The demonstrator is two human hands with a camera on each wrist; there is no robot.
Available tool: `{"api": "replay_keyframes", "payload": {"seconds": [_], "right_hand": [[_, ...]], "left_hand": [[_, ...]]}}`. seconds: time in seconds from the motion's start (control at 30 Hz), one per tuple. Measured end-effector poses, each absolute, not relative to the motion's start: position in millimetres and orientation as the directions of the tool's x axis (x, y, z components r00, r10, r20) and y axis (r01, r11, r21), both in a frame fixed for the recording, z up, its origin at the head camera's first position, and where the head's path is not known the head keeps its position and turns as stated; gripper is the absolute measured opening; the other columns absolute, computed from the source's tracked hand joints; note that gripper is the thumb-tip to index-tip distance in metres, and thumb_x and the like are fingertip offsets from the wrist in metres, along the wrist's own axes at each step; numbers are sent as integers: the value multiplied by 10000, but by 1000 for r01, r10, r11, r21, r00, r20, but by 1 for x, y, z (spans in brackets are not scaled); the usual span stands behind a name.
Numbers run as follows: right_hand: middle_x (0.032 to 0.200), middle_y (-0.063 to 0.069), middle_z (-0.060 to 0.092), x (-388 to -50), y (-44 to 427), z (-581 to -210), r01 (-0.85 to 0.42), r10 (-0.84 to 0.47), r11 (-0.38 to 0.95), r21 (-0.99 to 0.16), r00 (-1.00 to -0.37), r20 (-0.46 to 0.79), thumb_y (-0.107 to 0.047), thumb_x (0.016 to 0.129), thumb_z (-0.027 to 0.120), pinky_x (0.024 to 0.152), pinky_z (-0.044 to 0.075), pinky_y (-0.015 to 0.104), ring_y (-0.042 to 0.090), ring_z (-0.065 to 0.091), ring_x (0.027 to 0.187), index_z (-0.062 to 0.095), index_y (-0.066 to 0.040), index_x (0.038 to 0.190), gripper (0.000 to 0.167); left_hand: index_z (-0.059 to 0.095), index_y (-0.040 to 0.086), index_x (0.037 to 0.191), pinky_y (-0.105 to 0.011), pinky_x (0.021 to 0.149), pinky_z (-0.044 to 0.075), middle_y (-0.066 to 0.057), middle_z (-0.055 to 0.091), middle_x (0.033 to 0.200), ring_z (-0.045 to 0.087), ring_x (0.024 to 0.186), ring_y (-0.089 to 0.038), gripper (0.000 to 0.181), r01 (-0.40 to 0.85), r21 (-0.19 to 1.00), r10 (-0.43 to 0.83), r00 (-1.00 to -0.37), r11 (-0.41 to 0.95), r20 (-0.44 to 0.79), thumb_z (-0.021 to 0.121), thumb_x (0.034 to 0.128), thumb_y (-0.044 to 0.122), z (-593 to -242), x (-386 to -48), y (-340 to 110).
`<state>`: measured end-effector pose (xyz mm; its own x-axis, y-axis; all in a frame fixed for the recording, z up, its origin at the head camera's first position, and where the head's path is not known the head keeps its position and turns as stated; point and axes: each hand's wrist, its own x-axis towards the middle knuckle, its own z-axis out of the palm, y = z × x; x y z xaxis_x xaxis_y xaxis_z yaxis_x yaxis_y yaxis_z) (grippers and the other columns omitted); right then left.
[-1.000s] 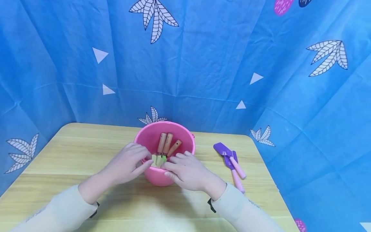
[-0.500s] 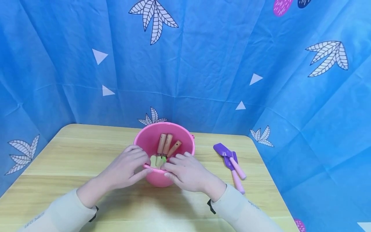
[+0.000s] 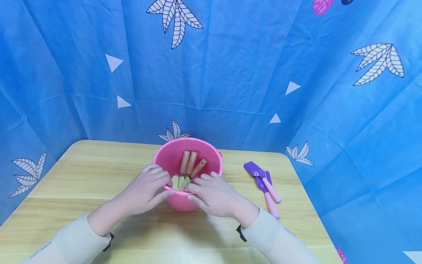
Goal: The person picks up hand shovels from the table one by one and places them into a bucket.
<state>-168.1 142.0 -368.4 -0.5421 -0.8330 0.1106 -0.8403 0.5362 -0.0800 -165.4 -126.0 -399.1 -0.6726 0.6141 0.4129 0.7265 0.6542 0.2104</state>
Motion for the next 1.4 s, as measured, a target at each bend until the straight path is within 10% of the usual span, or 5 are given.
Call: {"api": "replay_keyframes", "payload": {"seconds": [0.67, 1.4], "right_hand": [[1147, -149, 607, -170, 143, -353, -780, -813, 561, -279, -582, -8, -456, 1019, 528, 1023, 438, 381, 65, 540, 1124, 627, -283, 1239, 297], [1087, -162, 609, -167, 147, -335, -765, -783, 596, -246, -621, 33, -321, 953, 662, 992, 436, 383, 60, 540, 1042, 644, -282, 1181, 232]], "left_hand": [[588, 266, 967, -376, 991, 370, 166, 534, 872, 474, 923, -57, 218, 715, 210, 610, -686, 667, 397, 615, 958, 482, -398, -165, -124], [596, 265, 967, -380, 992, 369, 164, 538, 869, 472, 932, -55, 206, 710, 212, 606, -691, 672, 394, 644, 943, 464, -400, -164, -124]]}}
